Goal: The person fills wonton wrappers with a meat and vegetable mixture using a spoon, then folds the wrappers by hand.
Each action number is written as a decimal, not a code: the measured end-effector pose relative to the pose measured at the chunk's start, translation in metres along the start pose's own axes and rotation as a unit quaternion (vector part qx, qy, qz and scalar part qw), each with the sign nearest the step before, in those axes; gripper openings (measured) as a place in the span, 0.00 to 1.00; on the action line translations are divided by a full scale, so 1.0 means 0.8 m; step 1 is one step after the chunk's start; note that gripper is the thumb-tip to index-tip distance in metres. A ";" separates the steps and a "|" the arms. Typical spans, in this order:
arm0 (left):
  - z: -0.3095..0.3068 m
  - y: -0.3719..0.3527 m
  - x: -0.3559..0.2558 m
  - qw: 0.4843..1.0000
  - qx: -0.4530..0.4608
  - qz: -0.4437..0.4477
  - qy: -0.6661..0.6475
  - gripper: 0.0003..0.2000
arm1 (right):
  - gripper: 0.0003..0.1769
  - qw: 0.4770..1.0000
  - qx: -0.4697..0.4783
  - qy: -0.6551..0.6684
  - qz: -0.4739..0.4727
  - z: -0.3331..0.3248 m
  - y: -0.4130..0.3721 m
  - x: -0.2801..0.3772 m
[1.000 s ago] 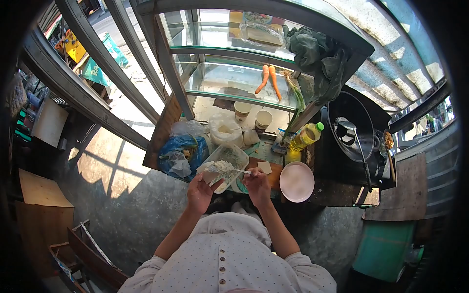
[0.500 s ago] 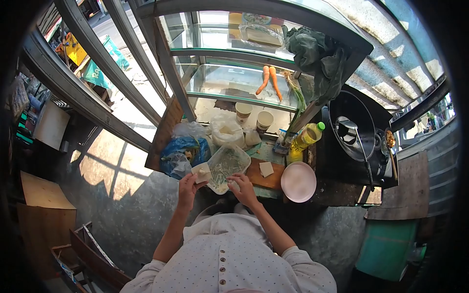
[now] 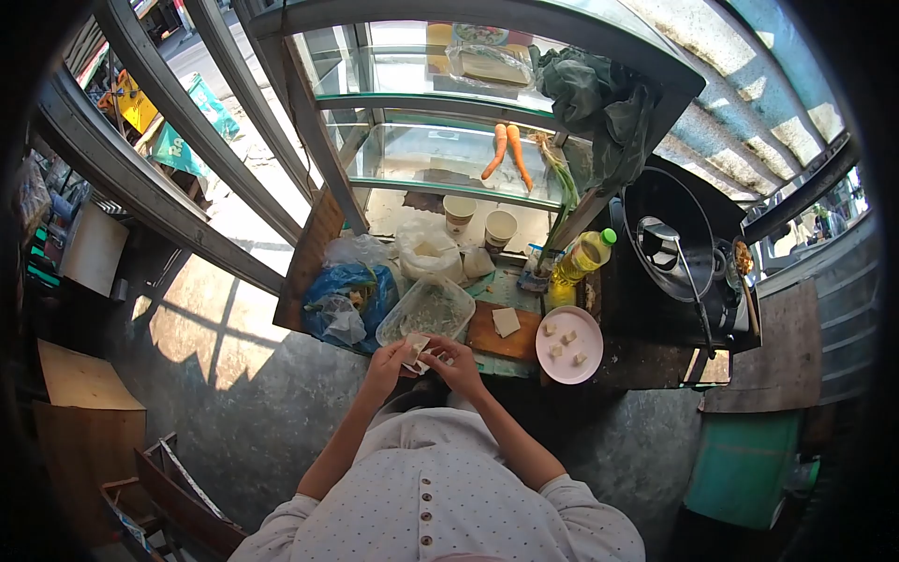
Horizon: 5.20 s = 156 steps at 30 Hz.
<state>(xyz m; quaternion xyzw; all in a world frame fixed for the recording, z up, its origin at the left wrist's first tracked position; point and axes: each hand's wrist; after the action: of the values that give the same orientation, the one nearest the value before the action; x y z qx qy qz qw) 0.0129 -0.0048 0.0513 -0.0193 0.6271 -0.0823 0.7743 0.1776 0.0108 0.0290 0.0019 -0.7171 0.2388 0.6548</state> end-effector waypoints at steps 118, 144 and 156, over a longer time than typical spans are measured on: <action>-0.006 -0.022 0.011 0.984 -0.091 0.115 0.096 0.11 | 0.06 0.885 -0.378 -0.262 0.072 -0.170 0.062 -0.099; -0.008 -0.026 0.016 0.984 -0.098 0.110 0.097 0.10 | 0.22 0.743 -0.354 -0.559 0.096 -0.153 0.058 -0.121; -0.006 -0.027 0.016 0.984 -0.092 0.117 0.102 0.10 | 0.15 0.709 -0.380 -0.594 0.011 -0.153 0.060 -0.136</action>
<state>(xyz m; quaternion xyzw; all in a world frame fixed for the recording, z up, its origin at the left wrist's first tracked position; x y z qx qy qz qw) 0.0089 -0.0274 0.0408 -0.0088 0.7053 0.0655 0.7058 0.2928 0.0620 -0.0859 -0.1136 -0.9881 -0.0966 0.0367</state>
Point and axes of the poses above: each hand's wrist, its own y-axis towards the middle knuckle, its own z-axis out of the palm, x = y × z, and after that the axes turned 14 degrees about z, right-handed
